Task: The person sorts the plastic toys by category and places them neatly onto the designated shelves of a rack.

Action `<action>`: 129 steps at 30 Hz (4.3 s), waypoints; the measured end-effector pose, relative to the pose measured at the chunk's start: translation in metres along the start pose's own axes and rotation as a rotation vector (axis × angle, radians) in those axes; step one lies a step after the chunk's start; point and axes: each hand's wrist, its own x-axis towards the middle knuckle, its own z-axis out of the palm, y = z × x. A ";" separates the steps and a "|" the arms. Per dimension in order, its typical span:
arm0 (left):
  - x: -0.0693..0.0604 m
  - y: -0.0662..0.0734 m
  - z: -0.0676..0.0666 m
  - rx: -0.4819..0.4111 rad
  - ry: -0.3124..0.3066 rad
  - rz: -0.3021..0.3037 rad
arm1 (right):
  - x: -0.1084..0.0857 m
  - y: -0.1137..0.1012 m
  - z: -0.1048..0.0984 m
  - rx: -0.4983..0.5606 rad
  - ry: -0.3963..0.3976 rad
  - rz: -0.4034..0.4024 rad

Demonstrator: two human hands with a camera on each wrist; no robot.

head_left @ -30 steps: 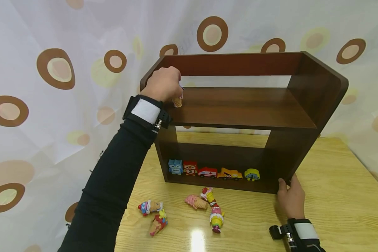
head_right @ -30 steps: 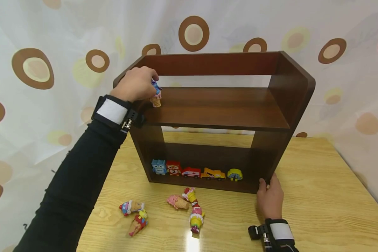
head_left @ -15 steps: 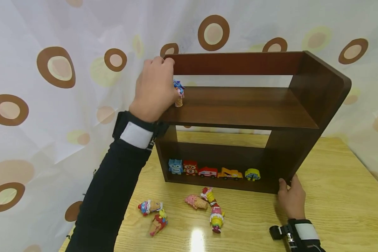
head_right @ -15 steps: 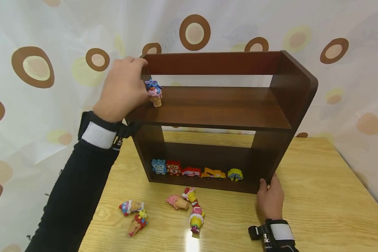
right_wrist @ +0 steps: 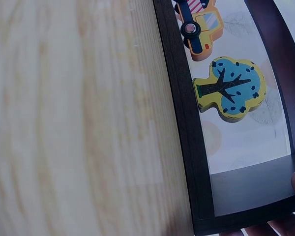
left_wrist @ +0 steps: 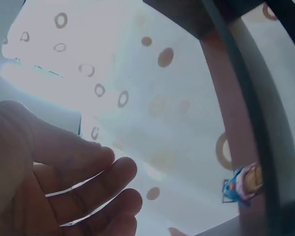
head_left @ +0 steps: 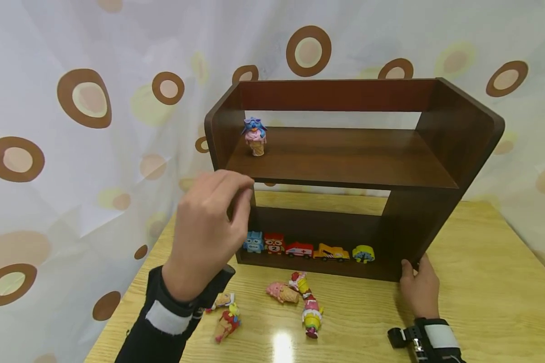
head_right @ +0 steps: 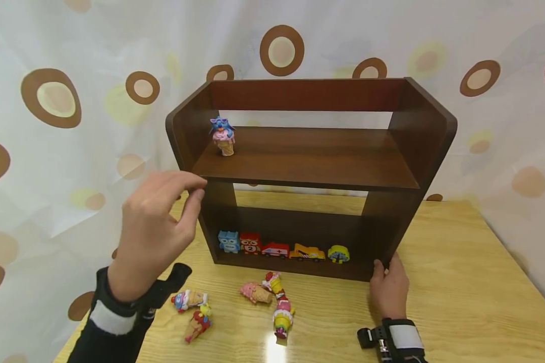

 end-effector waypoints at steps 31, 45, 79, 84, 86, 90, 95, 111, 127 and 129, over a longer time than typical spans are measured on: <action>-0.150 -0.039 0.144 0.145 -1.215 -0.126 | -0.001 -0.001 0.000 -0.012 -0.024 0.044; -0.169 -0.045 0.150 -0.054 -1.078 -0.037 | -0.001 0.003 0.003 -0.010 -0.009 0.007; -0.122 -0.031 0.100 -0.391 -0.774 -0.136 | 0.000 -0.001 0.002 -0.002 0.016 -0.012; -0.113 -0.023 0.093 -0.445 -0.644 -0.064 | 0.001 -0.002 0.002 0.001 0.010 -0.011; -0.109 -0.020 0.091 -0.468 -0.600 -0.054 | 0.001 -0.002 0.002 0.000 0.007 -0.008; -0.094 -0.011 0.083 -0.501 -0.518 -0.054 | 0.002 0.000 0.002 0.000 0.000 -0.001; -0.058 0.000 0.066 -0.503 -0.415 -0.023 | 0.002 0.001 0.002 0.006 0.008 -0.003; 0.075 0.003 0.023 -0.248 -0.136 0.043 | -0.001 0.000 0.001 0.005 0.009 -0.014; 0.153 -0.014 0.042 0.112 -0.391 -0.127 | -0.002 0.001 -0.002 -0.004 0.031 -0.026; 0.156 -0.017 0.047 0.139 -0.425 -0.148 | -0.003 0.000 -0.002 -0.007 0.035 -0.020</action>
